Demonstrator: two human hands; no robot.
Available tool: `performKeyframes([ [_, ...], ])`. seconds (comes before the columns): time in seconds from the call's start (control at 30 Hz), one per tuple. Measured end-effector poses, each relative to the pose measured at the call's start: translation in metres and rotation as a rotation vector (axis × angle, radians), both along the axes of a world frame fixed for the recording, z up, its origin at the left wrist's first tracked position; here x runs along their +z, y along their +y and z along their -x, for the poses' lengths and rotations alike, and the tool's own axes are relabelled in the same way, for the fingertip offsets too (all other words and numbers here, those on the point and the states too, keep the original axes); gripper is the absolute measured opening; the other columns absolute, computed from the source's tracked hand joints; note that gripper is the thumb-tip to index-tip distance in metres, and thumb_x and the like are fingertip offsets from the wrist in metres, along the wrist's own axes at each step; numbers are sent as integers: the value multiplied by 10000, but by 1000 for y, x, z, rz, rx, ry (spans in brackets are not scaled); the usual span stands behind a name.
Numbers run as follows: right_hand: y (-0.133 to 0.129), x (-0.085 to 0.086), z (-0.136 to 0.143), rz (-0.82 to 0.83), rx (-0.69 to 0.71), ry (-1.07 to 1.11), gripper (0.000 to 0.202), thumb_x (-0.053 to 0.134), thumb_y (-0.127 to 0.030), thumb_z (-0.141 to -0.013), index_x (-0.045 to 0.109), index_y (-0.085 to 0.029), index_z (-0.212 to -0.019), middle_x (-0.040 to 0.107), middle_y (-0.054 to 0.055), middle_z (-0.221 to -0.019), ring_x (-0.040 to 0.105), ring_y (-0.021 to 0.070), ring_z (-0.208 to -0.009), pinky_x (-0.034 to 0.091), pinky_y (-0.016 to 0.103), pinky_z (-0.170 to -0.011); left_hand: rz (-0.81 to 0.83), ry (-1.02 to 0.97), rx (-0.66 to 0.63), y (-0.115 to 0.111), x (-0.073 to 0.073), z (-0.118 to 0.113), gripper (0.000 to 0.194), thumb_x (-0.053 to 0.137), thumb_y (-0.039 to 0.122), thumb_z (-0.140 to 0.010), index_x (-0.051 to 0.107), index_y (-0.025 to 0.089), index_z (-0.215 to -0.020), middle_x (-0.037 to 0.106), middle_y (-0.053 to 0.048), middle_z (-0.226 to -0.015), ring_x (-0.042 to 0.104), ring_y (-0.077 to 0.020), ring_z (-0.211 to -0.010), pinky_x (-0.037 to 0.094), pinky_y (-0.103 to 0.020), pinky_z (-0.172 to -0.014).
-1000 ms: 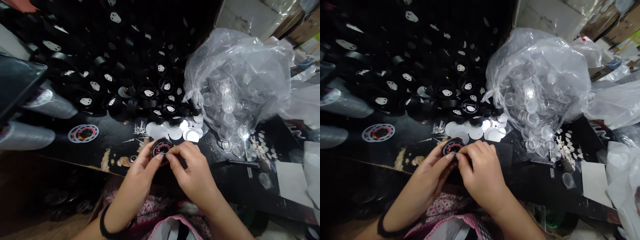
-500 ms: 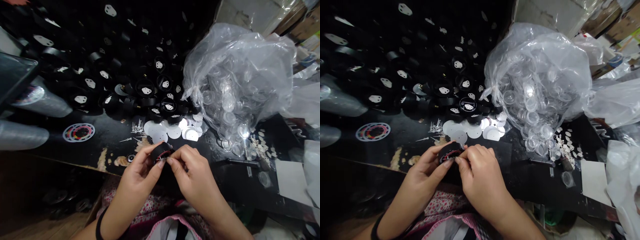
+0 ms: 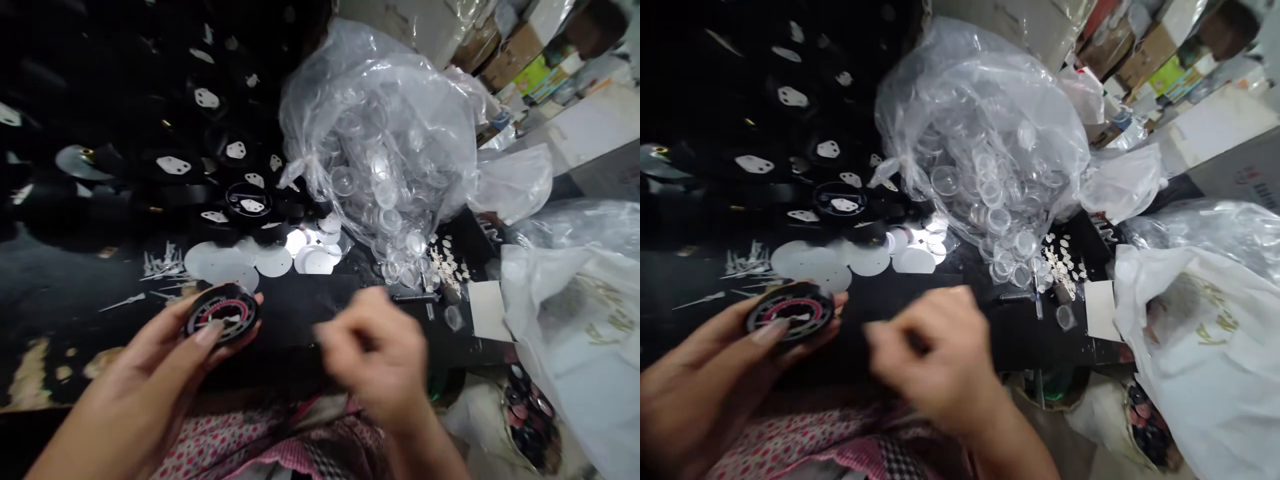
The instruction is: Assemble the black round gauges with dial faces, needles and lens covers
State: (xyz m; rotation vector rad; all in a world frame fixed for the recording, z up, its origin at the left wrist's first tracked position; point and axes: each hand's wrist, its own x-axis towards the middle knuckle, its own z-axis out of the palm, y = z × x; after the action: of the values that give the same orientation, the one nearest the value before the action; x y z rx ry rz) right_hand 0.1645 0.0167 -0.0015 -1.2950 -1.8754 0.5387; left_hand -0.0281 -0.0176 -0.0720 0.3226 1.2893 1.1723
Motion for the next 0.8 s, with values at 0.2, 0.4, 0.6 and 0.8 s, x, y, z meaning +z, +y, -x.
performKeyframes([
  [0.2,14,-36,-90,-60,-578,366,136,599,-219,-887,717,-194,-948,704,20,-881,649,166,-856,467,337,-827,96,-512,-163,3,10,-24,281,660,355,-936,755,166,-1122,754,-130,-1210,709,-280,-1116,595,-348,-965],
  [0.4,17,-37,-51,68,-303,722,181,485,-75,-770,596,-207,-715,494,-64,-572,460,96,-500,397,259,-548,129,-590,-184,7,7,-34,241,592,284,-984,769,143,-1068,745,-124,-1218,695,-269,-1131,554,-395,-1035],
  [0.6,8,-14,16,183,235,763,271,443,-53,-877,648,-220,-811,537,-26,-691,513,114,-606,443,282,-583,70,-618,-212,7,3,-35,208,647,334,-956,777,187,-1025,760,-84,-1133,695,-218,-1077,568,-337,-986],
  [0.8,21,-21,27,118,406,423,217,438,-63,-899,566,-207,-801,543,-24,-739,553,114,-697,490,265,-644,139,-592,-153,6,12,-35,126,778,258,-854,787,194,-961,763,-54,-1045,698,-155,-905,593,-232,-817],
])
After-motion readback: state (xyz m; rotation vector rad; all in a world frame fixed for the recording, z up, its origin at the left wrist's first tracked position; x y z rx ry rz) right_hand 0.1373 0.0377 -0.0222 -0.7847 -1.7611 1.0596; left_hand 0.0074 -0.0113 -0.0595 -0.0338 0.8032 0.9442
